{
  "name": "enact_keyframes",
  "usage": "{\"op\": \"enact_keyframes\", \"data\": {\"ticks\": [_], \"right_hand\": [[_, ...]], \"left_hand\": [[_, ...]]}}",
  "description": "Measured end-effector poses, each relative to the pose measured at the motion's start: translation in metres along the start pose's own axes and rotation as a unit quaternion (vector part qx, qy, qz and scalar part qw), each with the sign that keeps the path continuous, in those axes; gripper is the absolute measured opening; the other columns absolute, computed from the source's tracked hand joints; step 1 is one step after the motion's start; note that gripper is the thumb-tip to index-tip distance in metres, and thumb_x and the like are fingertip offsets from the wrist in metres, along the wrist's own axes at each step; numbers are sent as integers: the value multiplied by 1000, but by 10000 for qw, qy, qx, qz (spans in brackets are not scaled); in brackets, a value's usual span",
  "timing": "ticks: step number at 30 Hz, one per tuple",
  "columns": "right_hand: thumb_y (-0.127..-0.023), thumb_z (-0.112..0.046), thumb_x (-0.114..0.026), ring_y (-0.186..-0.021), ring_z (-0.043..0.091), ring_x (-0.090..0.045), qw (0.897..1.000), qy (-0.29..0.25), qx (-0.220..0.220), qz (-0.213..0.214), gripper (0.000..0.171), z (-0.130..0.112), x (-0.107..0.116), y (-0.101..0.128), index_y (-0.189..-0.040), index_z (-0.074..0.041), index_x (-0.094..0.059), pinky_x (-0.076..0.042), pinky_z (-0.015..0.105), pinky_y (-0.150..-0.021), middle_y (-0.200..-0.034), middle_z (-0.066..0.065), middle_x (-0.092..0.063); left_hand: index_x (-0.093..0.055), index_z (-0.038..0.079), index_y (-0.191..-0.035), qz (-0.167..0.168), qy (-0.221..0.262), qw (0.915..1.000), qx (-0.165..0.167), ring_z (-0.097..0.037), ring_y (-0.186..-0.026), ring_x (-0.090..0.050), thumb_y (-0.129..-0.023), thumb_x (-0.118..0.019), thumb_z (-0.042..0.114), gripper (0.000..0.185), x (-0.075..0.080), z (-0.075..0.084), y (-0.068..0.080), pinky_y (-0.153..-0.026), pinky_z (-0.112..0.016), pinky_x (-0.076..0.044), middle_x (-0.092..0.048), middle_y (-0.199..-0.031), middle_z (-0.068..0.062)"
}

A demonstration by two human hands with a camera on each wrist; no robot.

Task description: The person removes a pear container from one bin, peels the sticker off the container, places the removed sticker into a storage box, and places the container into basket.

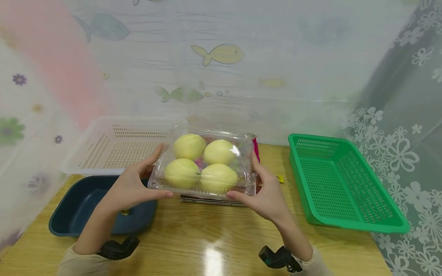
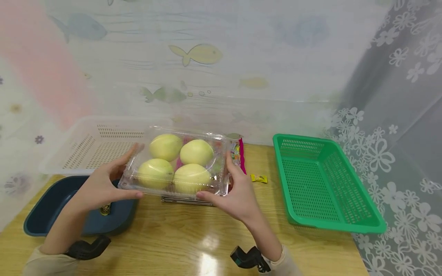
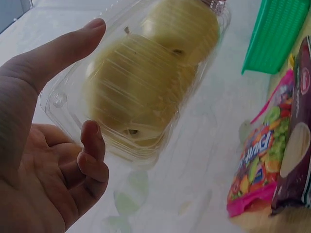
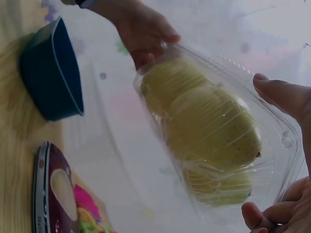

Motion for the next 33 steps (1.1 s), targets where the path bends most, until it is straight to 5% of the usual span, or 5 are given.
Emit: {"op": "enact_keyframes", "data": {"ticks": [18,21,24,29,33], "right_hand": [[-77,-48,-95,-47,13,-30,9990,296,-105,-319,123,-7,-51,-43,-170,-23,-18,-36,30,-46,-103,18,-66],[-76,-54,-94,-83,20,-67,9988,372,-31,-318,125,-7,-59,-50,-170,-20,-20,-58,39,-72,-131,19,-67],[-74,-62,-92,-141,29,-54,9987,377,-4,-348,126,-6,-67,-57,-170,-19,-20,-53,56,-105,-163,14,-48],[-74,-62,-92,-150,28,-45,9983,276,7,-507,129,-6,-79,-68,-170,-18,-17,-50,55,-111,-168,13,-39],[-76,-52,-94,-156,27,-37,9970,398,-110,-659,126,-5,-89,-77,-170,-17,-16,-52,51,-109,-171,11,-34]], "left_hand": [[-21,33,-171,-30,-279,9994,183,-54,-141,-49,-84,-92,16,114,43,-44,9,-90,-7,-44,-25,-176,-7],[-21,33,-171,6,-319,9993,204,-53,-144,-45,-85,-92,15,113,50,-52,10,-91,-4,-41,-24,-176,-6],[-23,32,-170,70,-283,9994,205,-30,-143,-53,-86,-90,11,110,58,-58,11,-90,-4,-43,-23,-176,-5],[-27,28,-170,164,-140,9996,162,14,-122,-53,-86,-88,4,107,69,-67,12,-84,-8,-48,-20,-177,-1],[-28,25,-170,232,-70,9996,142,0,-95,-61,-85,-88,1,107,76,-76,12,-73,-16,-48,-32,-173,6]]}}
Point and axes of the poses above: each hand's wrist, its own y-axis away from the middle knuckle, its own x-axis out of the back of the hand, z = x × y, the point moved 8 cm from there along -y, towards the middle knuckle
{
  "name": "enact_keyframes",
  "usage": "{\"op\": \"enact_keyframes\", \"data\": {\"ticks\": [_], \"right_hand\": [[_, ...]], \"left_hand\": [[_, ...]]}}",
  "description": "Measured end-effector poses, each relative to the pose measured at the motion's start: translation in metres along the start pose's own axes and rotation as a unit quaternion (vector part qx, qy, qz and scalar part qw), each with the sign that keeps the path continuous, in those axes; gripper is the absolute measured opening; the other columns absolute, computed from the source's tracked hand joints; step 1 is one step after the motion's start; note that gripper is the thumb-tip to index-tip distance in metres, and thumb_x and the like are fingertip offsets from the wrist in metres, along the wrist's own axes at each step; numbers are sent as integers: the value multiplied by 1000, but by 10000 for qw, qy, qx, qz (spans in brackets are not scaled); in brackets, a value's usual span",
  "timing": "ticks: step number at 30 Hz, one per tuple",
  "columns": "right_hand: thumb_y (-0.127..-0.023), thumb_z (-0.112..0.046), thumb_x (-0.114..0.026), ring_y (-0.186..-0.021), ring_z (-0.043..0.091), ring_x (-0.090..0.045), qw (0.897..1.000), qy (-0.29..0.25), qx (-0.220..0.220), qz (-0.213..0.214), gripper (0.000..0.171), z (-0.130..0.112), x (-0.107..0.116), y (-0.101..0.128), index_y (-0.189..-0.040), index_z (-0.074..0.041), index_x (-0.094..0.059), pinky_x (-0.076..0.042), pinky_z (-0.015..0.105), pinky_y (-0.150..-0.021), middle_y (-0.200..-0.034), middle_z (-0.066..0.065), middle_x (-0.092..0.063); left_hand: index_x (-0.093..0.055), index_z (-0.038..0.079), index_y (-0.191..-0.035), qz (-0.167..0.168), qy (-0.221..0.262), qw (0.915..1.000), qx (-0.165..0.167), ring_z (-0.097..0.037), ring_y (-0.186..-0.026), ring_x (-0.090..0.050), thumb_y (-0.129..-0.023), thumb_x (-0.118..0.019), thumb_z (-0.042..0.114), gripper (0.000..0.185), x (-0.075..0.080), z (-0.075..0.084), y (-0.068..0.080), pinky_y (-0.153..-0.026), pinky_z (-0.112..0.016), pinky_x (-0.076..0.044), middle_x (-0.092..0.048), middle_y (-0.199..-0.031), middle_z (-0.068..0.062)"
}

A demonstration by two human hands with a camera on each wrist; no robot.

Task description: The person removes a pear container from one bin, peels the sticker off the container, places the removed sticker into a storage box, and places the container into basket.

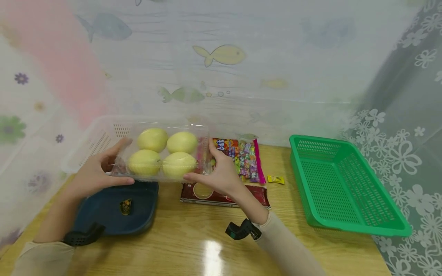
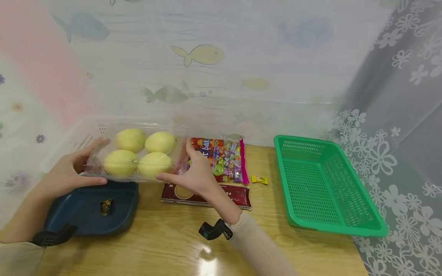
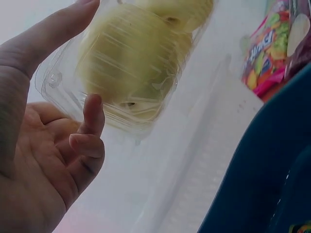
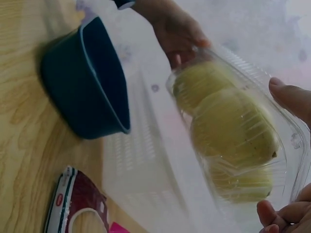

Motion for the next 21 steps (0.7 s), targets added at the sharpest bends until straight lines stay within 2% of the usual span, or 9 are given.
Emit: {"op": "enact_keyframes", "data": {"ticks": [2,5,7,8,11,14,17,20,21], "right_hand": [[-77,-52,-93,-145,26,-51,9999,66,-62,-106,126,0,-4,-4,-170,-16,-17,-60,42,-90,-170,11,-36],[-78,-55,-91,-140,23,-54,9995,165,-132,-254,125,0,-10,-12,-171,-16,-16,-54,32,-72,-171,8,-36],[-80,-56,-89,-119,26,-64,9991,174,-106,-368,124,-2,-13,-17,-171,-14,-16,-49,34,-64,-167,11,-43],[-81,-55,-89,-133,25,-59,9989,192,-114,-401,124,-3,-15,-21,-171,-13,-16,-54,35,-73,-167,10,-42],[-80,-56,-89,-132,25,-60,9985,282,-203,-419,124,-6,-19,-30,-171,-13,-16,-58,38,-91,-166,10,-44],[-79,-55,-90,-119,20,-65,9982,216,-333,-459,125,-7,-24,-40,-171,-15,-16,-59,36,-90,-154,13,-57],[-80,-54,-90,-91,20,-60,9980,185,-286,-535,125,-8,-30,-49,-171,-15,-14,-54,31,-70,-129,12,-67],[-81,-53,-90,-100,18,-61,9979,325,-92,-559,125,-11,-34,-59,-171,-10,-15,-51,29,-70,-128,8,-67],[-81,-53,-89,-103,20,-63,9976,367,-49,-584,125,-11,-35,-62,-171,-9,-14,-52,29,-71,-125,8,-67]], "left_hand": [[-28,23,-170,16,-23,10000,-36,-6,-87,-60,-84,-87,-1,107,4,-4,0,-71,-18,-47,-34,-172,8],[-31,24,-169,125,-90,9999,3,-11,-79,-56,-84,-87,-2,106,12,-8,0,-68,-23,-46,-38,-169,12],[-31,25,-169,175,-95,9998,6,-11,-79,-56,-84,-86,-3,105,18,-10,-2,-68,-23,-45,-33,-172,12],[-31,24,-169,208,-87,9997,-11,-10,-79,-57,-84,-86,-4,105,21,-12,-3,-68,-23,-46,-34,-171,13],[-27,19,-170,238,26,9996,-144,-8,-83,-59,-84,-84,-8,107,27,-17,-6,-68,-21,-47,-51,-157,20],[-22,13,-170,234,287,9992,-166,-6,-84,-60,-86,-80,-13,106,33,-24,-8,-67,-19,-49,-67,-127,19],[-19,16,-171,292,452,9985,63,-7,-84,-59,-87,-78,-14,106,39,-32,-9,-66,-20,-50,-67,-98,11],[-19,24,-171,382,340,9978,427,-10,-82,-56,-89,-79,-10,108,46,-40,-10,-65,-24,-49,-64,-97,7],[-18,27,-171,366,294,9975,535,-11,-84,-54,-90,-79,-8,108,47,-42,-10,-65,-24,-49,-67,-110,7]]}}
Point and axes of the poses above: each hand's wrist, its own y-axis away from the middle knuckle, its own x-axis out of the back of the hand, z = x × y, the point moved 8 cm from there along -y, towards the middle knuckle
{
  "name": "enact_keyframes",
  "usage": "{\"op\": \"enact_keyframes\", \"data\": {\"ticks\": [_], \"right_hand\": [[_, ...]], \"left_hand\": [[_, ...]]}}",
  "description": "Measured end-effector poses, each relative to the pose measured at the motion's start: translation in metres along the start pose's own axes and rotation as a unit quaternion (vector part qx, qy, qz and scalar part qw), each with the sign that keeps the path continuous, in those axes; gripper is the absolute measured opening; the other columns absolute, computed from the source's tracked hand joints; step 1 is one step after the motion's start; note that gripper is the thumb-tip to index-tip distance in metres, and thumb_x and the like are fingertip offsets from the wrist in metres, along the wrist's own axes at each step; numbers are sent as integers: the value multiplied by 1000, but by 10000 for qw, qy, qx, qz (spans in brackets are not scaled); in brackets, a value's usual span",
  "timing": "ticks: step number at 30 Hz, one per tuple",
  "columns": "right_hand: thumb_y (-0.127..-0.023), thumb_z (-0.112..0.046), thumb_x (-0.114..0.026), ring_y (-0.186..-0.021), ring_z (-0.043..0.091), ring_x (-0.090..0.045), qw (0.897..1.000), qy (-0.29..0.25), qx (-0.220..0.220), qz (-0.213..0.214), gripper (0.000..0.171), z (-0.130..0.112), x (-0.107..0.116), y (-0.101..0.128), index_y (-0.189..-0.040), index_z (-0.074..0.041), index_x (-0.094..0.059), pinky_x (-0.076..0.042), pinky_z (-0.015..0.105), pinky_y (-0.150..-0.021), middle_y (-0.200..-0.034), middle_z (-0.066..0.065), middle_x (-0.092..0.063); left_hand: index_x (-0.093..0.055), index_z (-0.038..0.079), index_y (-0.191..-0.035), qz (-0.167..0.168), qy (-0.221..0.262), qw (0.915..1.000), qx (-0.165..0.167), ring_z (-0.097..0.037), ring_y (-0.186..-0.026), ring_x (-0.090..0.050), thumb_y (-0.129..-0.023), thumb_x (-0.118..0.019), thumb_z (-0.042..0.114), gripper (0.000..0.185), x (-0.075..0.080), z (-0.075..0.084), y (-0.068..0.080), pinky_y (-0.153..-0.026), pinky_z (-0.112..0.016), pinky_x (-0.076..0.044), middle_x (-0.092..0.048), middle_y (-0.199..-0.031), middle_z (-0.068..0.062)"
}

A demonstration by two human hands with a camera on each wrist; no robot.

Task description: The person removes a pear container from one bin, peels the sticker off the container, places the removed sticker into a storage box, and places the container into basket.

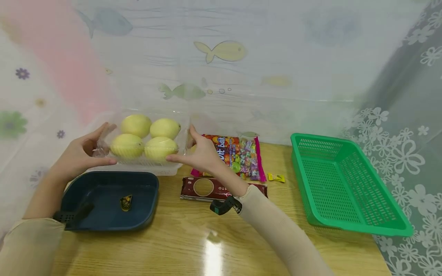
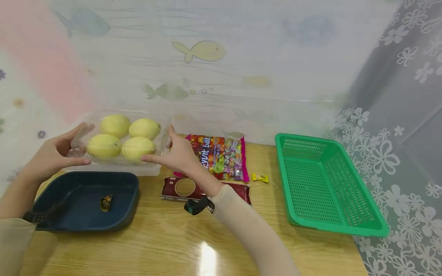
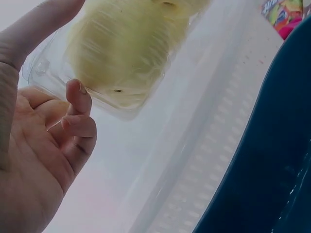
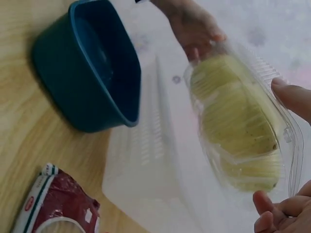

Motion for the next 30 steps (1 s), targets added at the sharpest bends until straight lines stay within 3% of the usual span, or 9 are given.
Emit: {"op": "enact_keyframes", "data": {"ticks": [2,4,6,8,9,12,16,20,30], "right_hand": [[-82,-54,-88,-114,21,-65,9999,79,42,-53,124,-1,-3,-7,-171,-10,-14,-55,31,-80,-130,10,-69],[-82,-55,-88,-121,24,-66,9998,137,58,-103,125,-1,-4,-14,-171,-12,-12,-57,34,-85,-135,12,-69],[-83,-54,-87,-126,25,-65,9997,105,86,-179,125,-1,-6,-21,-172,-15,-10,-59,37,-88,-140,14,-68],[-83,-53,-87,-130,26,-64,9996,51,88,-260,124,-1,-8,-27,-172,-16,-8,-60,39,-91,-146,15,-64],[-84,-52,-87,-133,26,-62,9995,-26,78,-301,124,-1,-9,-31,-172,-16,-7,-60,39,-92,-153,15,-60],[-85,-48,-87,-139,24,-59,9984,-335,-57,-449,123,2,-14,-41,-172,-18,-6,-59,39,-99,-169,9,-41],[-86,-40,-89,-139,20,-59,9928,-1032,-198,-573,123,5,-21,-56,-173,-20,-3,-56,38,-104,-177,1,-22],[-87,-32,-91,-133,19,-64,9847,-1630,-284,-552,122,7,-27,-66,-173,-19,-5,-55,37,-107,-177,3,-22],[-89,-18,-89,-131,27,-66,9728,-2251,-493,-232,111,17,-41,-81,-172,-14,-14,-53,39,-109,-174,15,-26]], "left_hand": [[-15,32,-171,-37,-131,9996,248,-12,-87,-53,-92,-80,-2,108,4,-4,-1,-65,-26,-49,-63,-139,6],[-11,34,-171,-162,-226,9987,418,-14,-112,-57,-94,-80,3,108,7,-7,-3,-69,-19,-49,-40,-167,8],[-8,37,-171,-298,-277,9977,543,-25,-141,-49,-96,-79,6,108,9,-10,-5,-78,-10,-48,-9,-176,17],[-6,39,-170,-365,-323,9969,617,-39,-159,-26,-97,-79,9,108,11,-14,-9,-89,-4,-43,-1,-176,18],[-5,40,-170,-389,-316,9968,627,-42,-161,-15,-97,-79,10,108,12,-16,-11,-95,-1,-39,-1,-176,19],[-3,39,-170,-443,-176,9975,514,-33,-164,-10,-98,-77,8,108,14,-20,-17,-106,1,-27,-5,-177,15],[0,33,-171,-482,284,9978,356,-31,-163,-17,-99,-72,-2,108,16,-25,-27,-107,-6,-37,-11,-179,0],[2,34,-170,-455,363,9966,579,-44,-159,-22,-99,-73,0,109,21,-33,-36,-98,-5,-45,-11,-179,-1],[5,25,-171,-549,123,9925,1082,-42,-161,-16,-100,-75,11,108,26,-49,-50,-93,-3,-45,4,-178,1]]}}
Point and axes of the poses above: each hand's wrist, its own y-axis away from the middle knuckle, its own x-axis out of the back of the hand, z = x × y, the point moved 8 cm from there along -y, towards the middle knuckle
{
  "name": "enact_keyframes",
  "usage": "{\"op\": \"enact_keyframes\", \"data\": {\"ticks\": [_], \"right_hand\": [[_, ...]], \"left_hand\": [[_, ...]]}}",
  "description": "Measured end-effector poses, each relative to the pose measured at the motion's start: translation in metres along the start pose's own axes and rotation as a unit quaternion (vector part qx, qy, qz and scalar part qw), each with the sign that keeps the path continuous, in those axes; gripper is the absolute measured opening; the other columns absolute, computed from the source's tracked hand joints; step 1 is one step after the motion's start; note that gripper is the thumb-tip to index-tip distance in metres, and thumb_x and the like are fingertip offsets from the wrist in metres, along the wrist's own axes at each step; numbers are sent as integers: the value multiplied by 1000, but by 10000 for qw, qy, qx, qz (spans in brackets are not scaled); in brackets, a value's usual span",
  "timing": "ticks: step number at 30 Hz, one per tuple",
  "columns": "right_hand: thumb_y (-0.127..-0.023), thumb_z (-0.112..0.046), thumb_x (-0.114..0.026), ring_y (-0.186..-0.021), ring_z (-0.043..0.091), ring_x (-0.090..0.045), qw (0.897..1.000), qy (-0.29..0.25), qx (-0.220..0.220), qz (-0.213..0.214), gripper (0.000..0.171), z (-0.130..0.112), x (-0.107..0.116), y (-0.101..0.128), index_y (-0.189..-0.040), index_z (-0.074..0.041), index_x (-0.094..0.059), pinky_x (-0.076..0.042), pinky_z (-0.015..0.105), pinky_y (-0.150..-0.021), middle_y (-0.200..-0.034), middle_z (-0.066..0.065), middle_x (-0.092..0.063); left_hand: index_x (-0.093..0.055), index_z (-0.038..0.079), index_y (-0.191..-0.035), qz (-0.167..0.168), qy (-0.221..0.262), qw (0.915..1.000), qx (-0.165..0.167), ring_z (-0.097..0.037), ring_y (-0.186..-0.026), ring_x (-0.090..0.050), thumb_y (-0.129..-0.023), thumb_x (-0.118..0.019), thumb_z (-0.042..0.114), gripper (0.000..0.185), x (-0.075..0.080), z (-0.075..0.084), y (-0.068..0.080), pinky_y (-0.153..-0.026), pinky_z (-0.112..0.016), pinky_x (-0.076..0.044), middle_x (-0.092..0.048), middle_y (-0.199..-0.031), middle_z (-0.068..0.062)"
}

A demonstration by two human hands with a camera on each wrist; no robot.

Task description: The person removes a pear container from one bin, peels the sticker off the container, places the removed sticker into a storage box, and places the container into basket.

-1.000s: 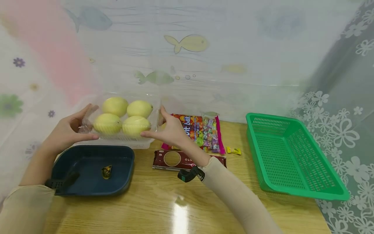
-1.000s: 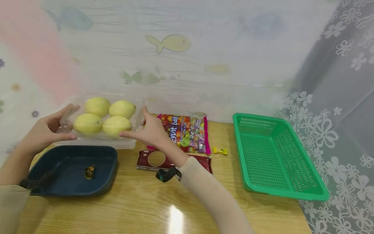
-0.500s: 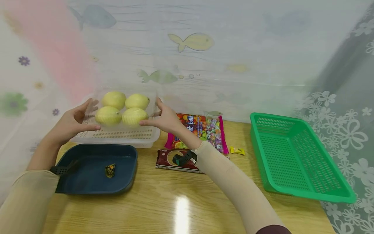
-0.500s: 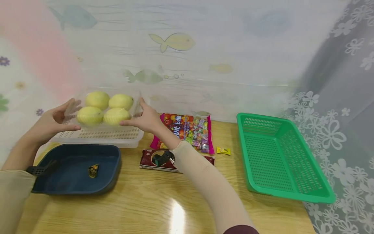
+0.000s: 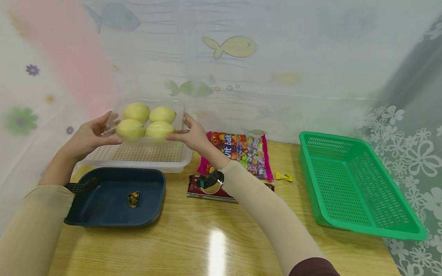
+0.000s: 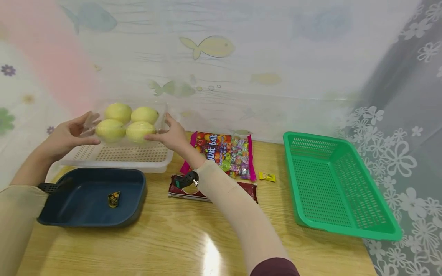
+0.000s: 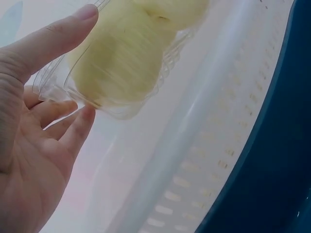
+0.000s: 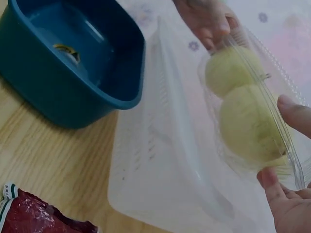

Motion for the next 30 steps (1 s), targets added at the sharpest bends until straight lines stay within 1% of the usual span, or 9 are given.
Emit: {"op": "enact_keyframes", "data": {"ticks": [4,8,13,19,21,25,27,28,30], "right_hand": [[-89,-15,-88,-131,28,-65,9999,-102,-43,90,110,4,-4,-4,-172,-13,-16,-54,39,-108,-174,16,-28],[-89,-18,-89,-128,27,-67,9998,22,-73,160,110,7,-9,-7,-172,-12,-17,-54,38,-108,-173,16,-29],[-88,-21,-91,-128,28,-66,9993,233,-170,242,111,12,-15,-7,-171,-11,-19,-53,40,-108,-172,17,-31],[-87,-26,-92,-123,23,-67,9959,734,-430,317,113,17,-19,-5,-171,-11,-19,-57,36,-99,-171,13,-35],[-87,-27,-92,-122,23,-66,9939,929,-493,332,114,17,-22,-4,-171,-9,-18,-56,36,-101,-171,13,-36],[-86,-21,-92,-142,28,-54,9912,1130,-535,440,108,17,-31,-7,-169,-7,-24,-48,39,-114,-168,12,-40],[-86,-19,-92,-151,29,-44,9898,1165,-665,481,108,20,-37,-7,-169,-7,-25,-44,39,-119,-169,10,-39],[-86,-18,-92,-154,28,-40,9890,1177,-740,499,108,22,-40,-7,-169,-7,-24,-43,39,-120,-169,10,-39],[-86,-17,-92,-155,28,-39,9870,1236,-893,508,110,25,-45,-7,-170,-8,-22,-43,39,-119,-170,9,-38]], "left_hand": [[6,24,-171,-86,40,9999,66,-43,-161,-14,-101,-74,12,107,-1,-6,-3,-95,-4,-44,9,-177,2],[7,20,-171,-169,64,9998,111,-42,-161,-15,-102,-73,12,106,-1,-12,-5,-94,-3,-44,10,-177,-1],[7,13,-170,-297,19,9995,130,-45,-159,-18,-102,-73,11,106,-2,-19,-7,-91,-1,-44,2,-178,-12],[2,9,-171,-484,-259,9982,228,-44,-160,-18,-101,-75,13,104,-3,-31,-10,-90,0,-42,-7,-178,-17],[2,9,-171,-529,-269,9980,225,-44,-160,-18,-100,-76,12,105,-3,-33,-11,-90,0,-42,-7,-178,-17],[1,10,-171,-616,-440,9968,272,-45,-160,-18,-101,-76,16,105,-1,-37,-12,-92,-3,-42,-7,-178,-18],[3,10,-171,-737,-559,9951,336,-49,-159,-14,-101,-75,17,105,-1,-41,-11,-109,-19,-47,-5,-177,-20],[4,10,-171,-811,-629,9940,372,-51,-159,-13,-101,-75,18,106,-2,-43,-10,-116,-31,-45,-5,-177,-21],[5,9,-170,-953,-766,9916,413,-55,-157,-13,-101,-76,19,107,-4,-47,-9,-121,-55,-38,-5,-176,-25]]}}
Point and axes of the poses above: each hand's wrist, its own y-axis away from the middle knuckle, its own x-axis out of the back of the hand, z = x × y, the point moved 8 cm from there along -y, towards the middle knuckle
